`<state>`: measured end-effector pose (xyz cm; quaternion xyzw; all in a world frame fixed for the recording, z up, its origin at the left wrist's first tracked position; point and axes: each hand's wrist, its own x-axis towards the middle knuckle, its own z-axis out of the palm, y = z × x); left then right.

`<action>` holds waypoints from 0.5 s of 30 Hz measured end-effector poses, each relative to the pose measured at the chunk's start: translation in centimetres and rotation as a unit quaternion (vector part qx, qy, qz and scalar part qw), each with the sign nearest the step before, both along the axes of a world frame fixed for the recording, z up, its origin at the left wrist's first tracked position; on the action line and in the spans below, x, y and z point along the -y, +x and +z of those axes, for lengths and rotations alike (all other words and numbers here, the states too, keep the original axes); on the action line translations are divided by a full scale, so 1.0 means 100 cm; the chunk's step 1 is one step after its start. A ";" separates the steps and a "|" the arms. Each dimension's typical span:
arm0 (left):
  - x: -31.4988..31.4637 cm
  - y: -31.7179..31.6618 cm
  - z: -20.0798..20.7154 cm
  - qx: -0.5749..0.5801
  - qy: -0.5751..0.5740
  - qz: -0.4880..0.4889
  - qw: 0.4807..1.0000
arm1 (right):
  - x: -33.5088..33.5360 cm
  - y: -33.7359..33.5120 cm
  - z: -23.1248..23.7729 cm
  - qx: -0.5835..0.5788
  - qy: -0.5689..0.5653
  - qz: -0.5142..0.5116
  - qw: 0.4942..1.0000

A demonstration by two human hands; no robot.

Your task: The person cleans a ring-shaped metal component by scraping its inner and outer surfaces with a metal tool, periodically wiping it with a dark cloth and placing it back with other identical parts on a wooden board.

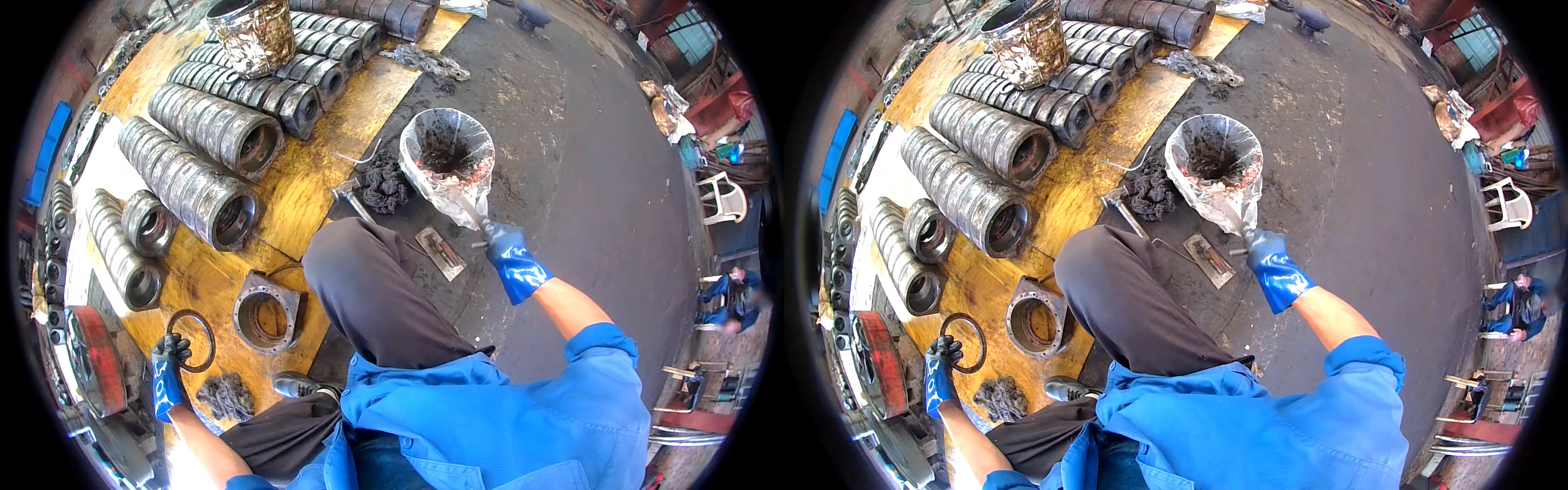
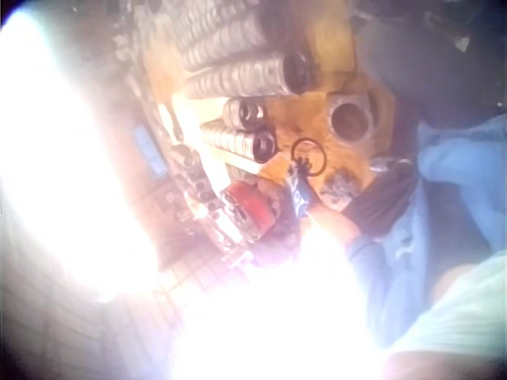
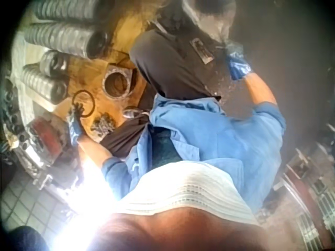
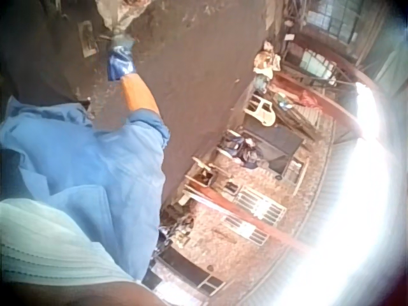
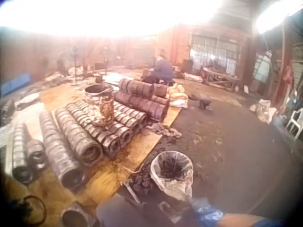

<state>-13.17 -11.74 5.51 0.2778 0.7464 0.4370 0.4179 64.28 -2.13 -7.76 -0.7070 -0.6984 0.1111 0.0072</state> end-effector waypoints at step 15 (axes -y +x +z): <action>-0.002 -0.002 -0.013 0.012 -0.009 -0.031 0.999 | -0.141 -0.097 0.072 -0.471 -0.123 -0.282 0.827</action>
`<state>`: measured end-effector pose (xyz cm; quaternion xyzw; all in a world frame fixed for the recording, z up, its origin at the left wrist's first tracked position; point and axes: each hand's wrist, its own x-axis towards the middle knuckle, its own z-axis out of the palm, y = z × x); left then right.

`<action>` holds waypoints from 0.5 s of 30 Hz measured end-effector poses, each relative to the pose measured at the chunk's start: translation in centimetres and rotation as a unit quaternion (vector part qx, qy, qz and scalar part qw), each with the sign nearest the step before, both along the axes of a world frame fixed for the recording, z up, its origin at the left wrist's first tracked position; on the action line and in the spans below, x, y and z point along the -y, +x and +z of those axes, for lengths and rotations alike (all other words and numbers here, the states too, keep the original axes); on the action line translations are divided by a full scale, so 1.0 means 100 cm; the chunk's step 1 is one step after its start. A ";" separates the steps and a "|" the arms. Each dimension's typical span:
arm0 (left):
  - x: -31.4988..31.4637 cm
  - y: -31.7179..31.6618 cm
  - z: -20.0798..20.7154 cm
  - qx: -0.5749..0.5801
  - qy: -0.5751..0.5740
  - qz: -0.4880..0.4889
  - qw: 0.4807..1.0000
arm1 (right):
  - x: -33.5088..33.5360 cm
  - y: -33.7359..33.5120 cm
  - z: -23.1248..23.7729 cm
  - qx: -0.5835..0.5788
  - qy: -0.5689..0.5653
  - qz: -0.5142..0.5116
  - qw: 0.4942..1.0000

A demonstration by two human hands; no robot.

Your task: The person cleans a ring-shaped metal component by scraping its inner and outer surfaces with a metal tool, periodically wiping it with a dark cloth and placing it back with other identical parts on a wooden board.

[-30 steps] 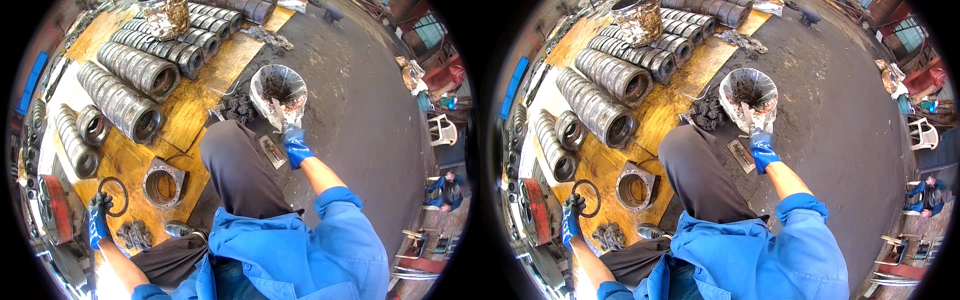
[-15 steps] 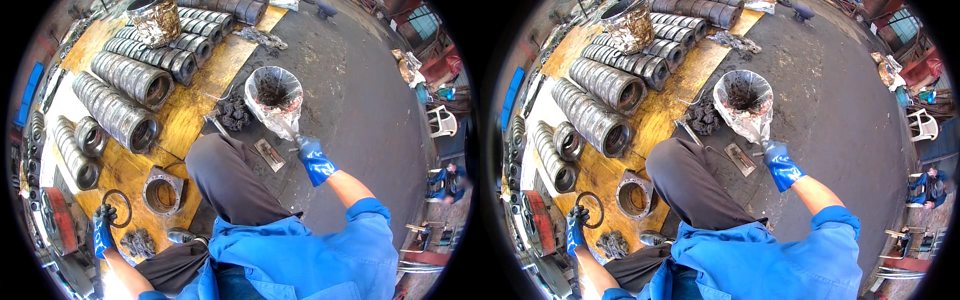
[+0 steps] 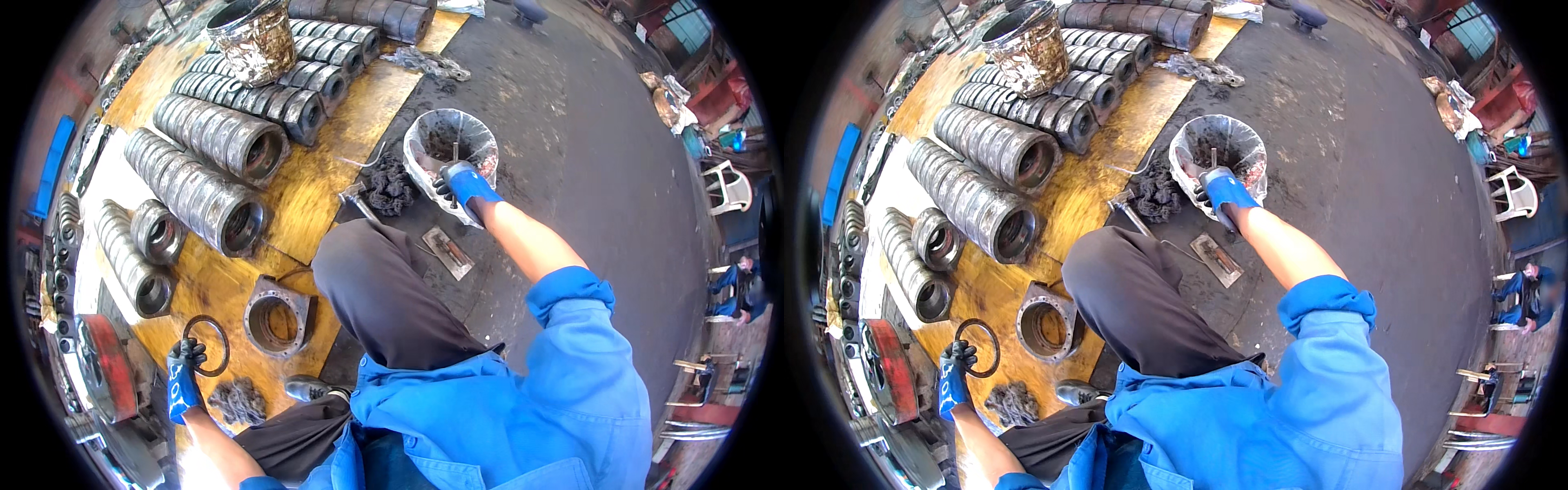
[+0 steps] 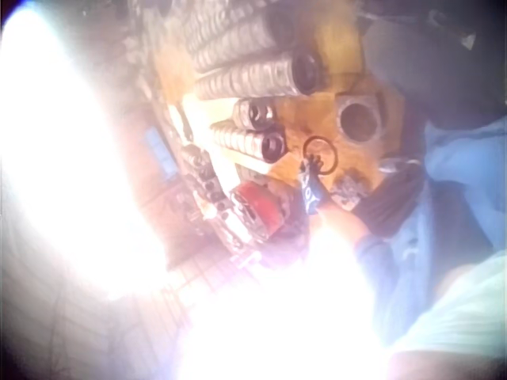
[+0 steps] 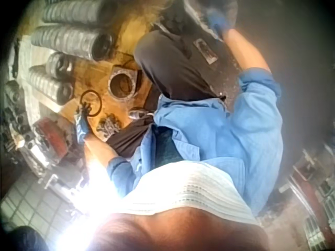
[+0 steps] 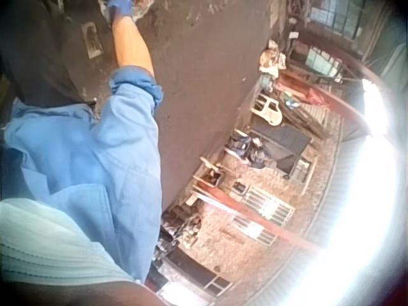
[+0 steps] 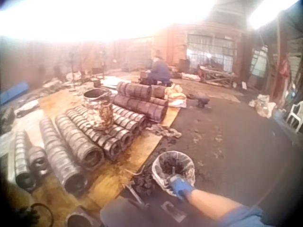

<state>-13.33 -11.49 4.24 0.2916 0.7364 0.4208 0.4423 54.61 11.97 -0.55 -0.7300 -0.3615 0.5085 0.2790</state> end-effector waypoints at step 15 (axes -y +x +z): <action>-0.012 -0.017 -0.026 0.077 0.002 -0.003 0.997 | 0.008 0.046 0.034 0.168 -0.081 0.198 0.962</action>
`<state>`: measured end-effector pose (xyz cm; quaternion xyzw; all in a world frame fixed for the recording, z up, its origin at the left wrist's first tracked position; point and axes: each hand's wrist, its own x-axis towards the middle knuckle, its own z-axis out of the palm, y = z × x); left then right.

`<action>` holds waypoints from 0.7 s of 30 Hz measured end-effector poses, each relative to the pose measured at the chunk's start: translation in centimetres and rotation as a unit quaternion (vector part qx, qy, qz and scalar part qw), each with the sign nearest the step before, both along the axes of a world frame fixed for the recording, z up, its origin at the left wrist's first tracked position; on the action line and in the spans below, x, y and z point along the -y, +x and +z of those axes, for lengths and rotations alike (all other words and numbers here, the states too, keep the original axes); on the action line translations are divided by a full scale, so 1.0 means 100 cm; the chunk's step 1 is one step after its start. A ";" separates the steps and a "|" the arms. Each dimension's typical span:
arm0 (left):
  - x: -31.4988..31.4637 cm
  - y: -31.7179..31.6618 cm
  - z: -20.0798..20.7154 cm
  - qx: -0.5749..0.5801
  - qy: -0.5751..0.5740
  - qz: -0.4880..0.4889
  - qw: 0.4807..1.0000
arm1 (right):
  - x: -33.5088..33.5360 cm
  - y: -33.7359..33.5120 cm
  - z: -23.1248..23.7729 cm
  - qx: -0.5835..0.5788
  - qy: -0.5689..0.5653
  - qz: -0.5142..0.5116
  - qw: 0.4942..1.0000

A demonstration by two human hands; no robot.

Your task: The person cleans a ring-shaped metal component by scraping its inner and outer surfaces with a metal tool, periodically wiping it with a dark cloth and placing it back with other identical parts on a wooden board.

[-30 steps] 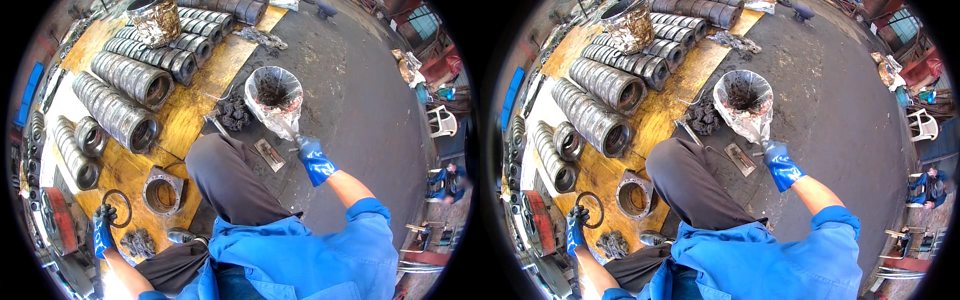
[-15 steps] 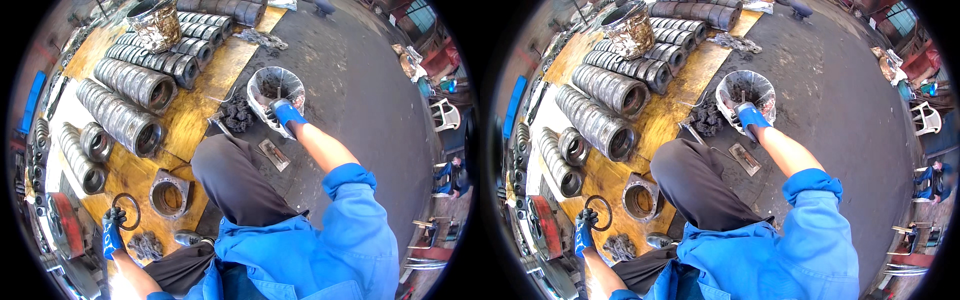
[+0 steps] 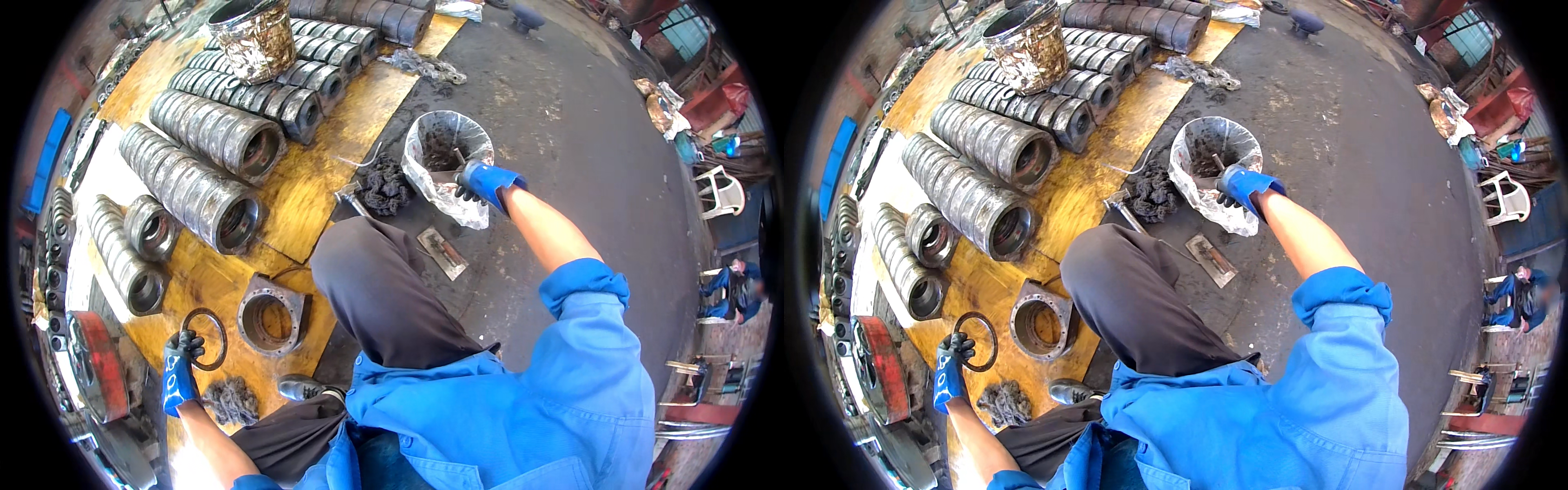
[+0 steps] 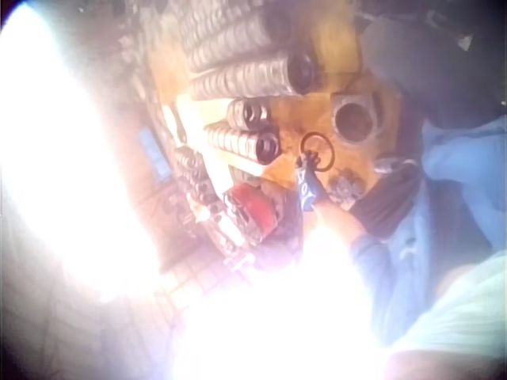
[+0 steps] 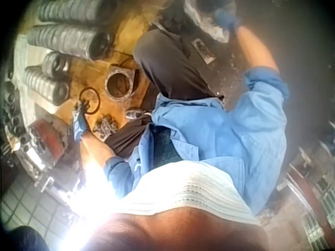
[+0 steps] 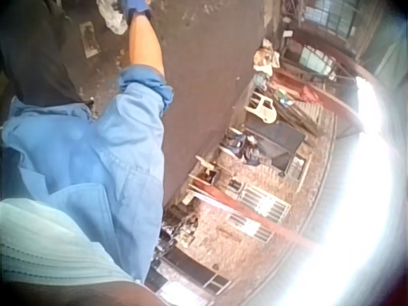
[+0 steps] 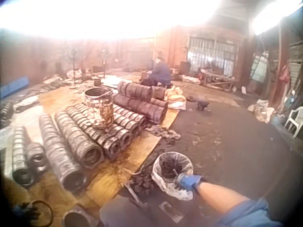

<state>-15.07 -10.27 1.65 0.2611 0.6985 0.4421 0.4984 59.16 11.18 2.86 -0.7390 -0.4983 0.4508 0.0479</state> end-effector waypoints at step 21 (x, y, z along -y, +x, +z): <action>0.026 0.052 0.050 -0.116 0.001 0.016 0.993 | 0.007 0.048 0.004 0.275 0.107 0.274 0.916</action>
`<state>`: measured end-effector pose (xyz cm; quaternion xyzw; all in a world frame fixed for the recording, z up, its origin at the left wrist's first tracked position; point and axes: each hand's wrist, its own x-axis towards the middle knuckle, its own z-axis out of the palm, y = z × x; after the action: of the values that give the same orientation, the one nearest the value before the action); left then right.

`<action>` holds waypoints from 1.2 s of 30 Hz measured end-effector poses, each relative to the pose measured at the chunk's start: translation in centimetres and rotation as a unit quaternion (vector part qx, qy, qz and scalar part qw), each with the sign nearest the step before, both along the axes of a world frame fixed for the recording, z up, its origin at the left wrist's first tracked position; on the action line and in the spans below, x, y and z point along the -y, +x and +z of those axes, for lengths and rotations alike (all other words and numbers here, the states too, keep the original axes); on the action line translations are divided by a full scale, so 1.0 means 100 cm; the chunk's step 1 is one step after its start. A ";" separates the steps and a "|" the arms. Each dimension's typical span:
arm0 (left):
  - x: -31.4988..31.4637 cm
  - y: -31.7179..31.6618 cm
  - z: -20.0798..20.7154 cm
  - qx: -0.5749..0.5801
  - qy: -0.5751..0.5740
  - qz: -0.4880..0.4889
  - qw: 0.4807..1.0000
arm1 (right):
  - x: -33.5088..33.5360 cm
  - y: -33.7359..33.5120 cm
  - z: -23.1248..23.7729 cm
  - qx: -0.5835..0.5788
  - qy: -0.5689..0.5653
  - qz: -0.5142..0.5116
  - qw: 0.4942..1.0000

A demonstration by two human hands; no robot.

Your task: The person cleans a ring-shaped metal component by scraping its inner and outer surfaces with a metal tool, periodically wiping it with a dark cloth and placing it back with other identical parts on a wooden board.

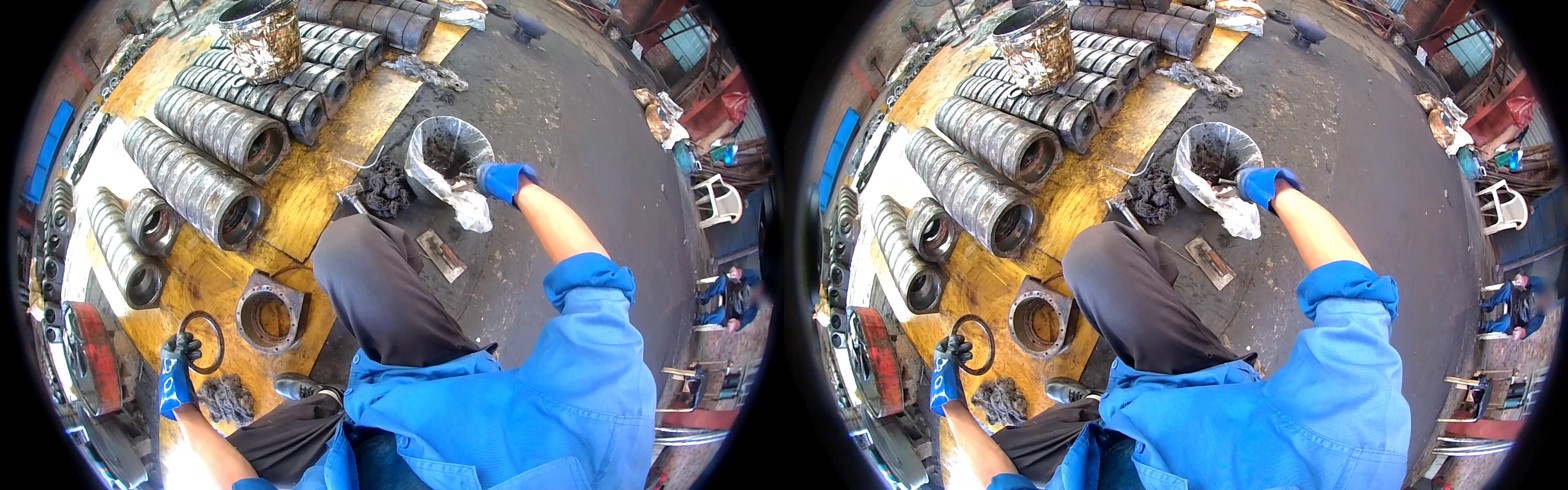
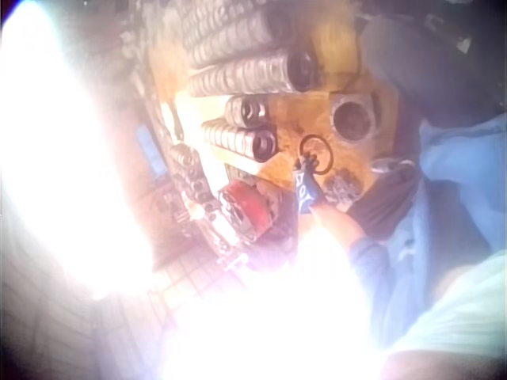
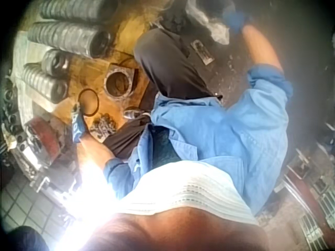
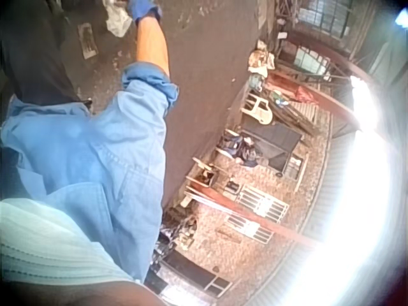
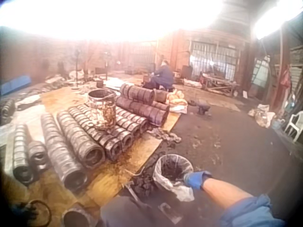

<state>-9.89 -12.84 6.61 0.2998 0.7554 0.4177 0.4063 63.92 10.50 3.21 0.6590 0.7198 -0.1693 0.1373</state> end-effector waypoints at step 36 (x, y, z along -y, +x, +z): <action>-0.004 -0.002 -0.010 0.008 -0.045 -0.017 0.999 | 0.010 0.004 0.009 -0.205 0.032 -0.390 0.897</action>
<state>-10.14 -12.49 5.59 0.2911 0.7649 0.3788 0.4322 64.34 9.52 4.11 0.8416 0.4224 -0.3176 -0.1112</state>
